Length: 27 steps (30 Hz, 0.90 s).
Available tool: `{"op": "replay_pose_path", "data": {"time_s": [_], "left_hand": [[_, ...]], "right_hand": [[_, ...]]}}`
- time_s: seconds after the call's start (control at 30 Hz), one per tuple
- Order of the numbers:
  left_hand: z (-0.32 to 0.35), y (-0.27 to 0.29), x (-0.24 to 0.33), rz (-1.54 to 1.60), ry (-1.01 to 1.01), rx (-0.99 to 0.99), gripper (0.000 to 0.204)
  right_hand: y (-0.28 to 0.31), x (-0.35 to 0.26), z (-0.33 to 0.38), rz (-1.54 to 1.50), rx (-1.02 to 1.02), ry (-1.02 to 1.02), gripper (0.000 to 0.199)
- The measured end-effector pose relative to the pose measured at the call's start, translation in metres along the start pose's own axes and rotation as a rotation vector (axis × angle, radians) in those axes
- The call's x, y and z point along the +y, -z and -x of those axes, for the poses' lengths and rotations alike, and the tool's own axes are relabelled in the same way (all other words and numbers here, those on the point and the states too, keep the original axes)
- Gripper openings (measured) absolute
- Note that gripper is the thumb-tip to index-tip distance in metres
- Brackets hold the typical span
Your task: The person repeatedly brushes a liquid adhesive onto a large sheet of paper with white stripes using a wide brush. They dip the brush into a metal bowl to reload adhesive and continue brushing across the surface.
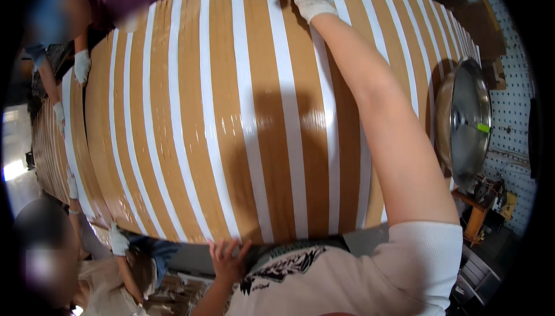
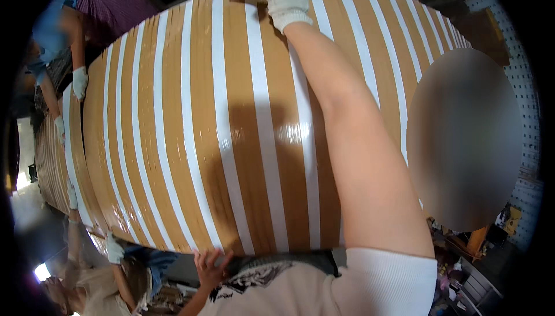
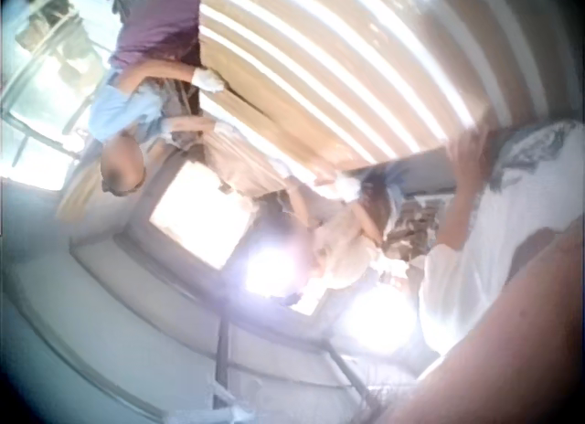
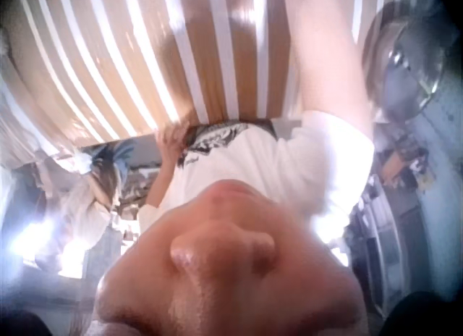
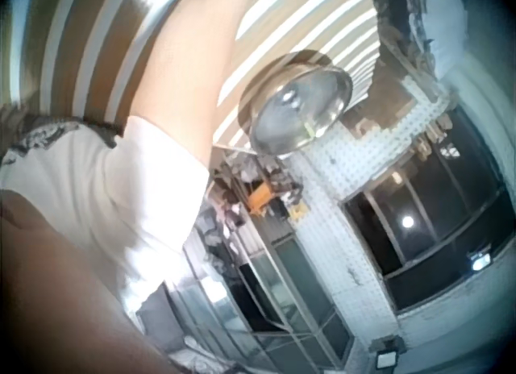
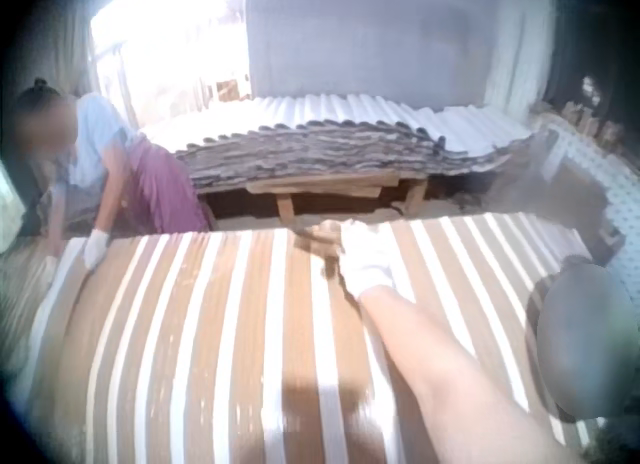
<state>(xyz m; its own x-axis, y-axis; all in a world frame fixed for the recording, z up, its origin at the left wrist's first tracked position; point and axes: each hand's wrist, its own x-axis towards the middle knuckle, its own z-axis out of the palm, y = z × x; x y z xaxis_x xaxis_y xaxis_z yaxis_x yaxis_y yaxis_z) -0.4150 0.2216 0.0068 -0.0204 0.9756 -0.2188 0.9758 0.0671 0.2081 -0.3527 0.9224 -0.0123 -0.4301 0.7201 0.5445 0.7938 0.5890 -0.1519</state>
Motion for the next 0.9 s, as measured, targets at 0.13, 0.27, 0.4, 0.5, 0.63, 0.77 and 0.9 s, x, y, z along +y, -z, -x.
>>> {"op": "replay_pose_path", "data": {"time_s": [0.13, 0.27, 0.4, 0.5, 0.63, 0.77, 0.9], "left_hand": [[-0.009, 0.008, 0.004, 0.043, 0.020, -0.059, 0.068], [-0.001, 0.000, 0.003, 0.028, 0.009, -0.005, 0.079], [0.004, 0.000, 0.012, -0.010, 0.015, 0.039, 0.083], [0.009, -0.008, 0.013, -0.032, 0.027, 0.060, 0.082], [0.013, -0.035, 0.022, -0.047, 0.061, 0.235, 0.071], [0.025, -0.055, 0.036, 0.052, -0.096, 0.409, 0.065], [0.037, -0.035, 0.030, 0.312, 0.178, 0.633, 0.058]], "right_hand": [[0.066, -0.011, 0.081, -0.171, -0.113, 0.154, 0.031], [0.163, -0.048, 0.207, -0.325, -0.132, 0.301, 0.035], [0.266, -0.078, 0.315, -0.336, -0.278, 0.289, 0.036], [0.309, -0.086, 0.390, -0.345, -0.419, 0.322, 0.032], [0.333, -0.073, 0.431, -0.469, -0.621, 0.260, 0.028], [0.338, -0.123, 0.375, -0.287, -0.812, -0.080, 0.030], [0.313, -0.207, 0.338, -0.160, -0.731, 0.166, 0.031]]}}
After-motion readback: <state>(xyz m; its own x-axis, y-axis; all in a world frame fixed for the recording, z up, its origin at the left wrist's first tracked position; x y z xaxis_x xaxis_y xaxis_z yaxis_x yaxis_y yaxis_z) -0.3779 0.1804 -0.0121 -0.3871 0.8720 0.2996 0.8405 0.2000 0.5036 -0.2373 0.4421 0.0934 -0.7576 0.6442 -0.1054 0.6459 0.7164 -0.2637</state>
